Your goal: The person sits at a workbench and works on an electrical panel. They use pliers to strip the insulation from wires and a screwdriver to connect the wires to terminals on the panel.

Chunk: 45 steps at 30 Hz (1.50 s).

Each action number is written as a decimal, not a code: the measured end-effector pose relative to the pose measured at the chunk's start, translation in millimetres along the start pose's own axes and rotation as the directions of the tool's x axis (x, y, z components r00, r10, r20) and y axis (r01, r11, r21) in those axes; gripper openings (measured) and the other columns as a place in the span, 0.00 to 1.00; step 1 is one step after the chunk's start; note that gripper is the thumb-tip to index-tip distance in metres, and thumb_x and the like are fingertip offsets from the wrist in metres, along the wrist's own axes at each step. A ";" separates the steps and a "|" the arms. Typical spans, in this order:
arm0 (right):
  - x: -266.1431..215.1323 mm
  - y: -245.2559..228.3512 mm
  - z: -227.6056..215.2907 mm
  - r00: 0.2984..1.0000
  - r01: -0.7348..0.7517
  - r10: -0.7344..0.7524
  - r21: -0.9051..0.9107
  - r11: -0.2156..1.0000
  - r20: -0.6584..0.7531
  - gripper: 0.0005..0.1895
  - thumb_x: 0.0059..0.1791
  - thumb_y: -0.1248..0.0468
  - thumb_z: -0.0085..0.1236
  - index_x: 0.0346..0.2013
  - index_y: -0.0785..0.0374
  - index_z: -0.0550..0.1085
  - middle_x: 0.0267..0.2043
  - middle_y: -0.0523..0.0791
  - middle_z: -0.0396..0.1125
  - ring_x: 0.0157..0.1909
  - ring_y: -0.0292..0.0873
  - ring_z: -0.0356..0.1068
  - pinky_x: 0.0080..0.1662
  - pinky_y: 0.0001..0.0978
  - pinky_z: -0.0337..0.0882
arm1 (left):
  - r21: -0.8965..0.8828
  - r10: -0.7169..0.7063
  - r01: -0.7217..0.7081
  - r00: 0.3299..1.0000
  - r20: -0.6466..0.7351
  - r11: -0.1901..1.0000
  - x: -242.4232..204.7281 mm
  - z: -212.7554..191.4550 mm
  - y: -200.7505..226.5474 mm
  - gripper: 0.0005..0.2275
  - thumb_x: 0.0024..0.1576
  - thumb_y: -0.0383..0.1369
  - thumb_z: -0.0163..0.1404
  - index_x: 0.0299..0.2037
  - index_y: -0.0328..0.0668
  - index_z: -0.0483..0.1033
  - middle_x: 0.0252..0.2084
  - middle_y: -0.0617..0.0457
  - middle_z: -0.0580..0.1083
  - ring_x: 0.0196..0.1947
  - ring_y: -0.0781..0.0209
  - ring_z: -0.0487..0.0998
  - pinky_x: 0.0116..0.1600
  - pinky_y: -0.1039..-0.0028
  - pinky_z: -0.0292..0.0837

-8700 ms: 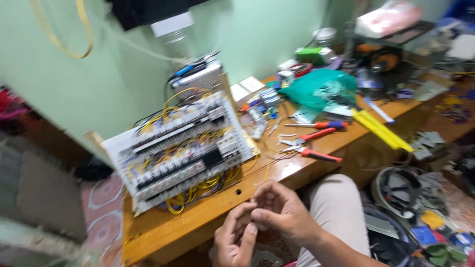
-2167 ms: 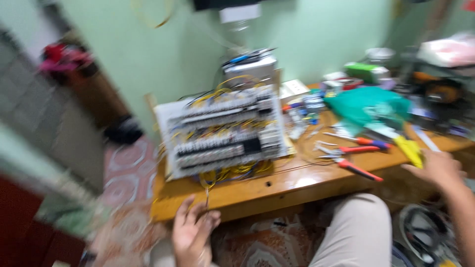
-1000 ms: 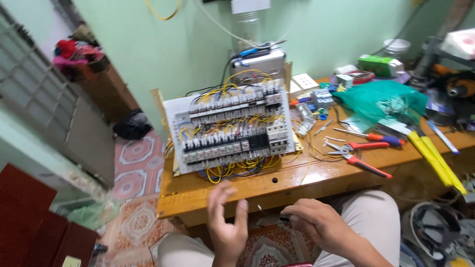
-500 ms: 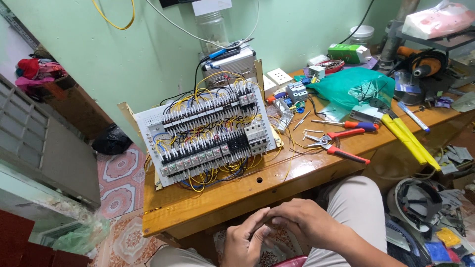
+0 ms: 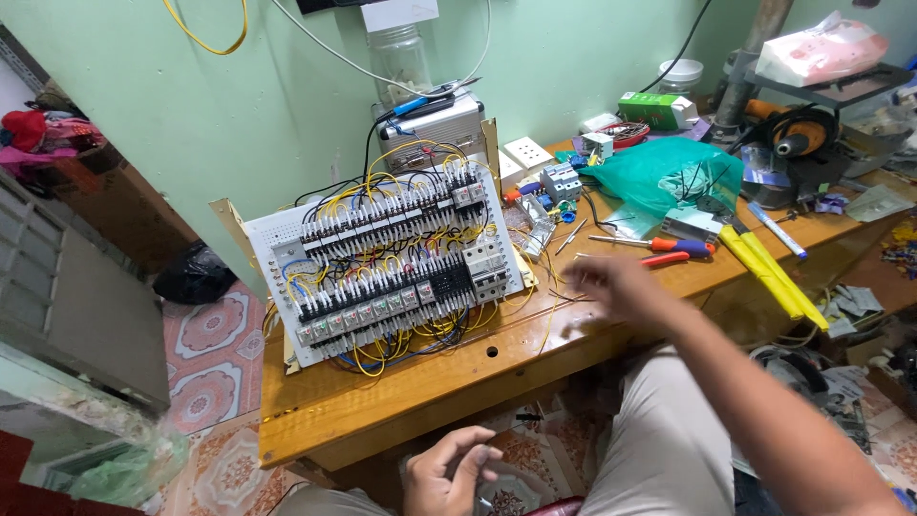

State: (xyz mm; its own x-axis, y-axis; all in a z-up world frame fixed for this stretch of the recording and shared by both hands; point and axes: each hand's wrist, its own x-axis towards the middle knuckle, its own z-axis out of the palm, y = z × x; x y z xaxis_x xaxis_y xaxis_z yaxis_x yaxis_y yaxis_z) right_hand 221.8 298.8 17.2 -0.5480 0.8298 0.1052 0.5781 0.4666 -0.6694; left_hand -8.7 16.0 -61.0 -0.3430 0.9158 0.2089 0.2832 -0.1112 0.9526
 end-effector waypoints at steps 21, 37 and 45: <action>7.4 -32.2 2.0 0.928 0.369 -0.372 -0.151 0.917 0.003 0.06 0.51 0.61 0.58 0.42 0.54 0.78 0.40 0.41 0.78 0.41 0.43 0.77 0.43 0.35 0.72 | -0.166 0.042 -0.072 0.982 -0.182 0.983 6.7 -2.2 42.9 0.07 0.59 0.33 0.53 0.38 0.40 0.82 0.23 0.55 0.80 0.25 0.67 0.79 0.36 0.77 0.75; -89.7 -130.0 29.1 0.678 0.732 -0.734 0.059 0.679 0.026 0.09 0.54 0.62 0.49 0.43 0.60 0.76 0.38 0.43 0.74 0.36 0.45 0.68 0.40 0.34 0.69 | -0.198 0.093 -0.114 0.989 -0.111 0.974 9.4 -3.9 89.5 0.08 0.63 0.34 0.50 0.44 0.39 0.80 0.26 0.56 0.75 0.27 0.69 0.74 0.37 0.77 0.71; -90.2 -126.3 29.3 0.663 0.748 -0.748 0.026 0.663 0.019 0.10 0.54 0.61 0.49 0.44 0.61 0.76 0.40 0.44 0.74 0.37 0.46 0.68 0.41 0.35 0.69 | -0.011 0.199 -0.202 0.973 -0.120 0.979 13.0 -3.8 91.1 0.06 0.62 0.31 0.51 0.41 0.41 0.81 0.25 0.59 0.75 0.22 0.73 0.68 0.28 0.79 0.66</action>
State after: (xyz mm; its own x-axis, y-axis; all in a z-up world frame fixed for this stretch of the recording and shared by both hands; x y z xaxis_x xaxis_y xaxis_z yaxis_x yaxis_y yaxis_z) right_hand 180.6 156.1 70.7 -0.8076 0.1951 0.5566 -0.0419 0.9223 -0.3841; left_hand 9.2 16.4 29.3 -0.3845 0.8225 0.4191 0.3366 -0.2979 0.8933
